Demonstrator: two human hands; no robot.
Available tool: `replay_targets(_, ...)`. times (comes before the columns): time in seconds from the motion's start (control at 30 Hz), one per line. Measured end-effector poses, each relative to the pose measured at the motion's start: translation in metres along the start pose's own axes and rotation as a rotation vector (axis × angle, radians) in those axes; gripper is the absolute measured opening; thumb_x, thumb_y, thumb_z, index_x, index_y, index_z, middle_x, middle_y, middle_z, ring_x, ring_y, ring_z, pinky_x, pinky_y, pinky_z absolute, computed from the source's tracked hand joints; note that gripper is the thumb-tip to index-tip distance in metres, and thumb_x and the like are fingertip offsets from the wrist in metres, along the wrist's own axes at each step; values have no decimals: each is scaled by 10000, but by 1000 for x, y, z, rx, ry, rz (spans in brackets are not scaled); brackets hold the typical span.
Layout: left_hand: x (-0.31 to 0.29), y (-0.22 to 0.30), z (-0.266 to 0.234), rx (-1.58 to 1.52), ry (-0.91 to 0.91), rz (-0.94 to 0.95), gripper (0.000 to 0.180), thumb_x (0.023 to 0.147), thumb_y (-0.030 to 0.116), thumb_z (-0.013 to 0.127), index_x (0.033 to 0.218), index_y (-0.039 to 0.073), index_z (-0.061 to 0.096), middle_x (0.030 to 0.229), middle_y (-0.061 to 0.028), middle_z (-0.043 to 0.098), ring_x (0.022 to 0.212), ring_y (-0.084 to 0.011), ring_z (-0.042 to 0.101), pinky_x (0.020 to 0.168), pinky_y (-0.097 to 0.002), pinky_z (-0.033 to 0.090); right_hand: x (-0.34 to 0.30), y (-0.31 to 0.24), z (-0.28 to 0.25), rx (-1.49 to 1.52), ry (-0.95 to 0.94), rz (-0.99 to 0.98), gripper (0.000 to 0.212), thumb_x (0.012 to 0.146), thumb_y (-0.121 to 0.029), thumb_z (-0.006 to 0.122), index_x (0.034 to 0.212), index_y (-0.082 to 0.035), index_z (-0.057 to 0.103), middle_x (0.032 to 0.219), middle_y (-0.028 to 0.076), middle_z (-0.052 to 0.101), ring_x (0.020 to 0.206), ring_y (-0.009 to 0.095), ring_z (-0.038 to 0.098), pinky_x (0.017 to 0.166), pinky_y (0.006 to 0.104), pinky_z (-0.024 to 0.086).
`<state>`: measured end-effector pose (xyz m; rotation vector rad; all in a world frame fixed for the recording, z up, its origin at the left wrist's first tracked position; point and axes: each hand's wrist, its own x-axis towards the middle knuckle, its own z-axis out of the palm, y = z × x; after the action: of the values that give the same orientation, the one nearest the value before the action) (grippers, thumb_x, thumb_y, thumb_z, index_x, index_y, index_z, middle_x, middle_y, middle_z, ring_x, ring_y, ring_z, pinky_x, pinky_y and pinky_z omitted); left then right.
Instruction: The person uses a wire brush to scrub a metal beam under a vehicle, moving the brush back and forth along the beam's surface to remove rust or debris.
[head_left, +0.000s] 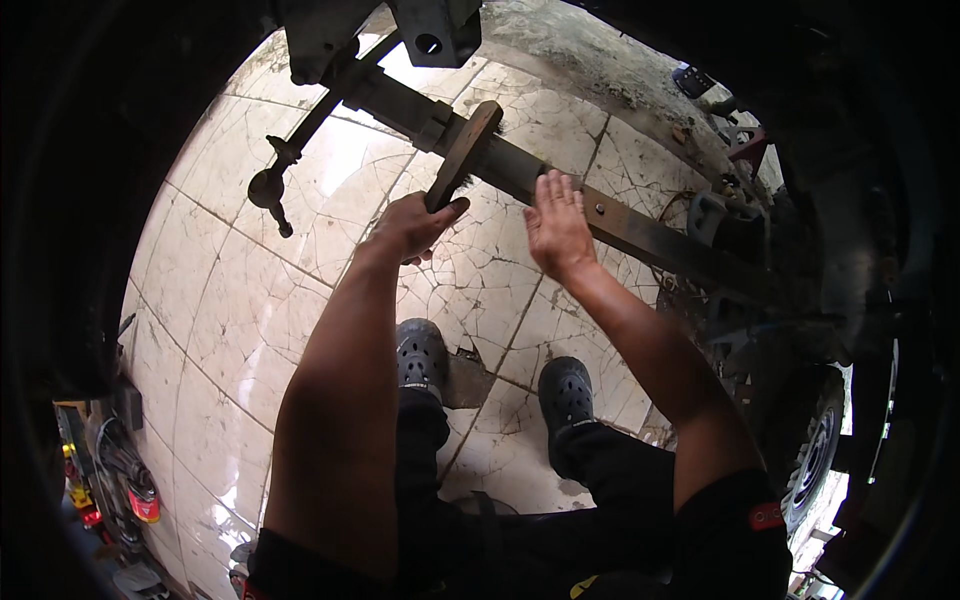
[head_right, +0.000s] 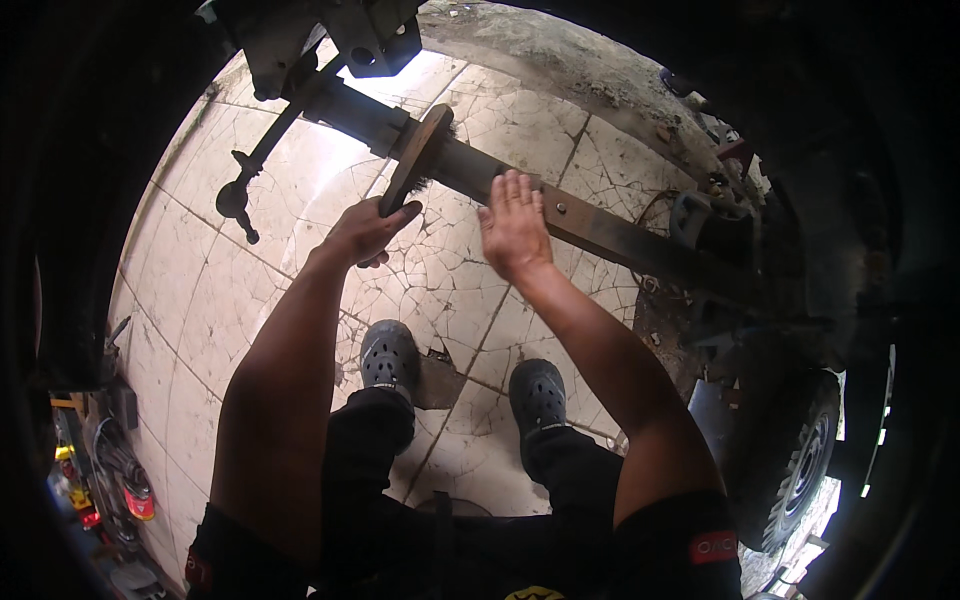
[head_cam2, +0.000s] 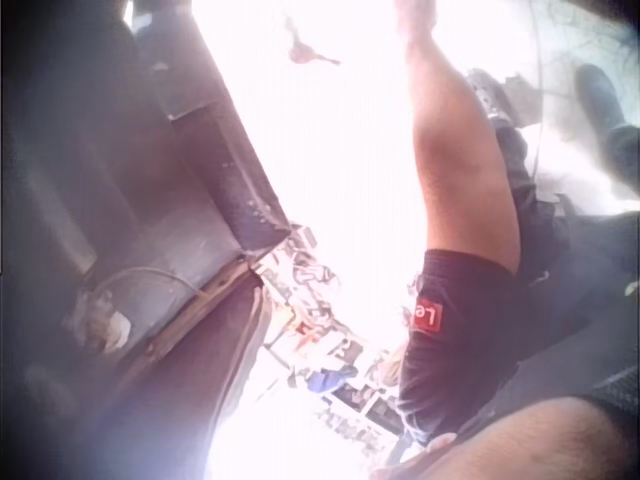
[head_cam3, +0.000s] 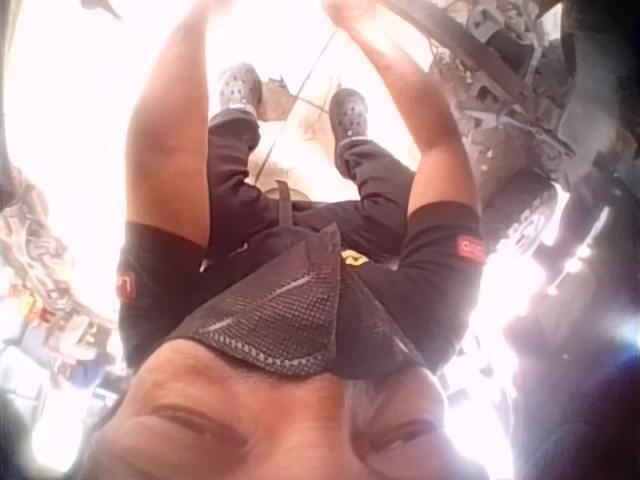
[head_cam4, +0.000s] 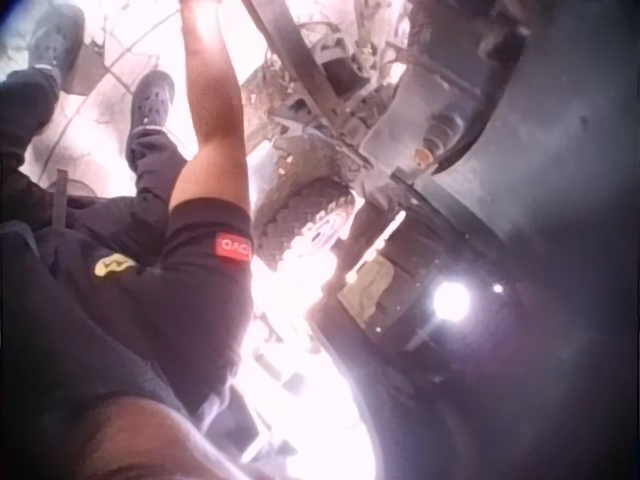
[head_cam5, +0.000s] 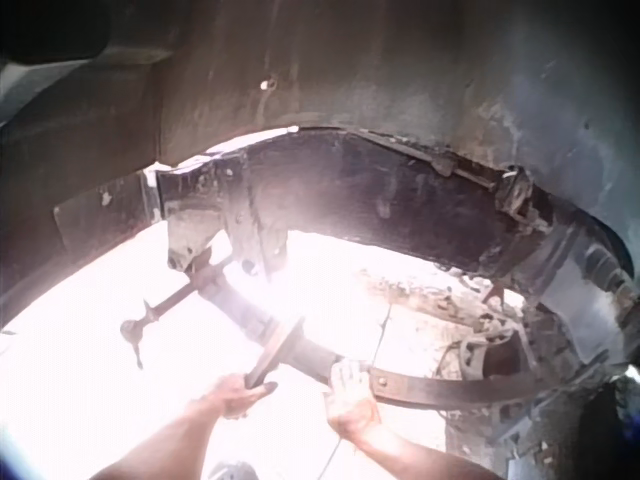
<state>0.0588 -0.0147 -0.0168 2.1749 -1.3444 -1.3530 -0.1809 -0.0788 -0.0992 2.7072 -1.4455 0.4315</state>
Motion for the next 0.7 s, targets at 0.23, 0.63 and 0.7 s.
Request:
replay_targets(0.23, 2, 4, -1, -39, 34, 6, 656, 854, 662, 586, 1077, 45, 565, 680, -77, 605, 552, -159, 634, 469, -289, 511, 29, 25, -18, 62, -119, 245, 603, 1029, -383, 311, 1455, 44, 327, 1531, 232, 300, 1438, 364, 259, 1183, 464, 190)
replay_targets(0.63, -1, 5, -1, -27, 59, -16, 645, 854, 648, 597, 1033, 29, 554, 692, -89, 615, 555, -156, 630, 467, -292, 498, 17, 8, -12, 10, -98, 154, 626, 1035, -410, 235, 1477, 30, 286, 1541, 238, 272, 1448, 371, 228, 1196, 460, 137)
replay_targets(0.7, 0, 5, -1, -3, 61, -49, 614, 853, 659, 573, 1050, 78, 593, 714, -75, 630, 608, -154, 647, 521, -300, 515, 10, -5, -10, 12, -65, -4, 626, 1036, -413, 253, 1478, 29, 284, 1543, 230, 275, 1448, 366, 232, 1191, 465, 156)
